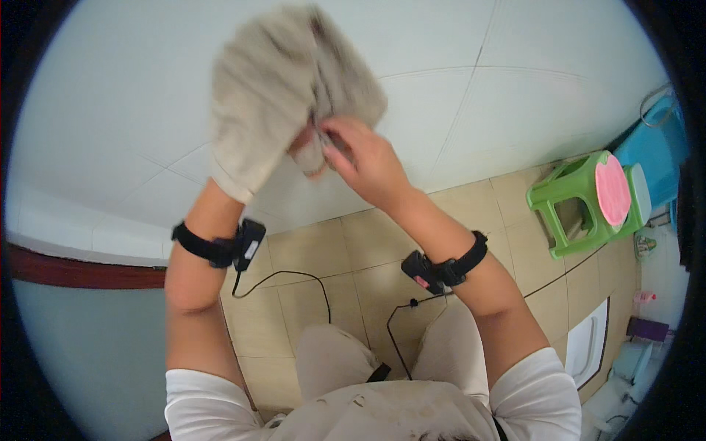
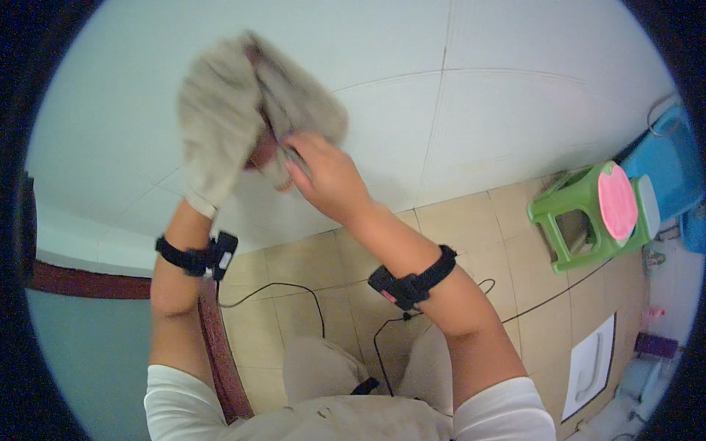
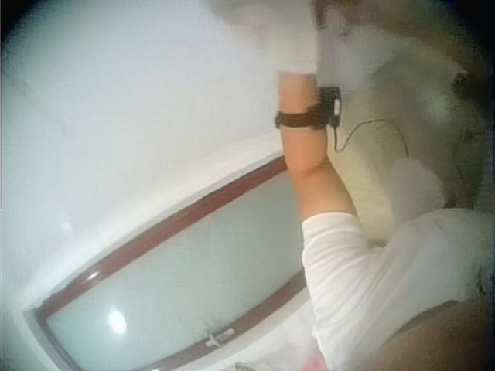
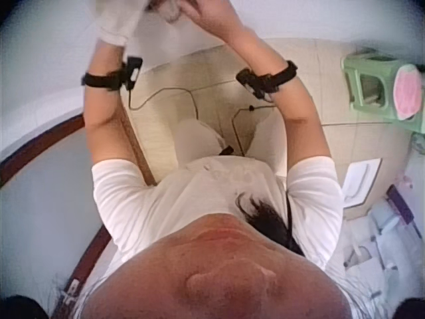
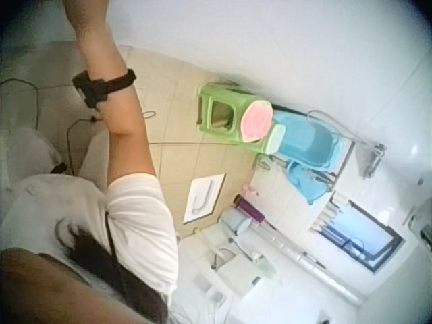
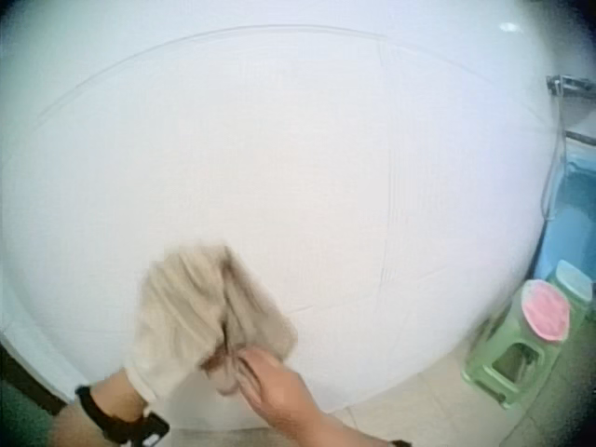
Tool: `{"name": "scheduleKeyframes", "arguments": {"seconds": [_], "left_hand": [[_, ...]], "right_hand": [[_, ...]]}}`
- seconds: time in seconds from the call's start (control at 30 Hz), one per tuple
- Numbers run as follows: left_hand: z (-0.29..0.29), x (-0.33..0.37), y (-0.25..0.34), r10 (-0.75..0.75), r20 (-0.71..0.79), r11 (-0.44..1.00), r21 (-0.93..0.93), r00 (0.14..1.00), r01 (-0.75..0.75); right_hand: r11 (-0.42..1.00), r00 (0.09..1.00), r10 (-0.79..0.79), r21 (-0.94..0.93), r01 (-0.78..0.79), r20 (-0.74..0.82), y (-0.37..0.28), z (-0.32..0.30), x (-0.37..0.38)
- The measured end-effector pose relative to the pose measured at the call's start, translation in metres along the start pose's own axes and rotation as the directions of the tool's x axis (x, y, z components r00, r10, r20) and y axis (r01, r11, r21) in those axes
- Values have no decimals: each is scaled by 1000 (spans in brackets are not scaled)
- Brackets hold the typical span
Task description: The person wipes down the tiled bathroom wall using a cloth, then rinses and wrings the cloth in the sink.
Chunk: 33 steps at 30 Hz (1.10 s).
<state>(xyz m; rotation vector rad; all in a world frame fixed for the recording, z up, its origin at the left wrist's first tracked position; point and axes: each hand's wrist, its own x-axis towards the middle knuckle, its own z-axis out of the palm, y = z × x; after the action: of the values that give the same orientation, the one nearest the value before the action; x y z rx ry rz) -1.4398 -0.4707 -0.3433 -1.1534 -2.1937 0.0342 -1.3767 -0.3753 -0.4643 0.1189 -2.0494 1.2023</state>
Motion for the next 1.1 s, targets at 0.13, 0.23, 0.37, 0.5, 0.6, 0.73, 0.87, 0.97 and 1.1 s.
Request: {"name": "scheduleKeyframes", "arguments": {"seconds": [0.13,0.23,0.37,0.5,0.6,0.73,0.87,0.97,1.1], "left_hand": [[24,24,9,156,-312,961,-171,937,-216],[46,6,40,335,37,910,-270,942,-313],[94,-33,64,349,193,819,-539,917,-198],[109,-23,52,391,-90,633,-696,916,-339],[43,17,19,349,-116,898,-243,930,-367],[-11,75,-12,246,-427,911,-204,870,-358],[-12,106,18,143,-572,912,-240,807,-332],[39,102,40,177,-634,925,-155,753,-348],[36,78,72,436,-399,790,-260,807,-555]], "right_hand": [[993,993,-17,-117,3,-117,-7,-21,25],[884,968,249,-419,-209,43,27,-32,-2],[837,872,474,-370,-404,120,61,-33,-47],[824,829,559,-110,-556,-6,53,-26,-42],[960,943,246,187,-206,-225,2,-36,-8],[996,964,-38,73,59,-263,-27,-36,42],[997,948,-72,11,79,-310,-39,-48,55],[993,920,70,-61,-101,-385,-16,-38,40],[961,946,223,-109,-254,-234,8,-62,11]]}}
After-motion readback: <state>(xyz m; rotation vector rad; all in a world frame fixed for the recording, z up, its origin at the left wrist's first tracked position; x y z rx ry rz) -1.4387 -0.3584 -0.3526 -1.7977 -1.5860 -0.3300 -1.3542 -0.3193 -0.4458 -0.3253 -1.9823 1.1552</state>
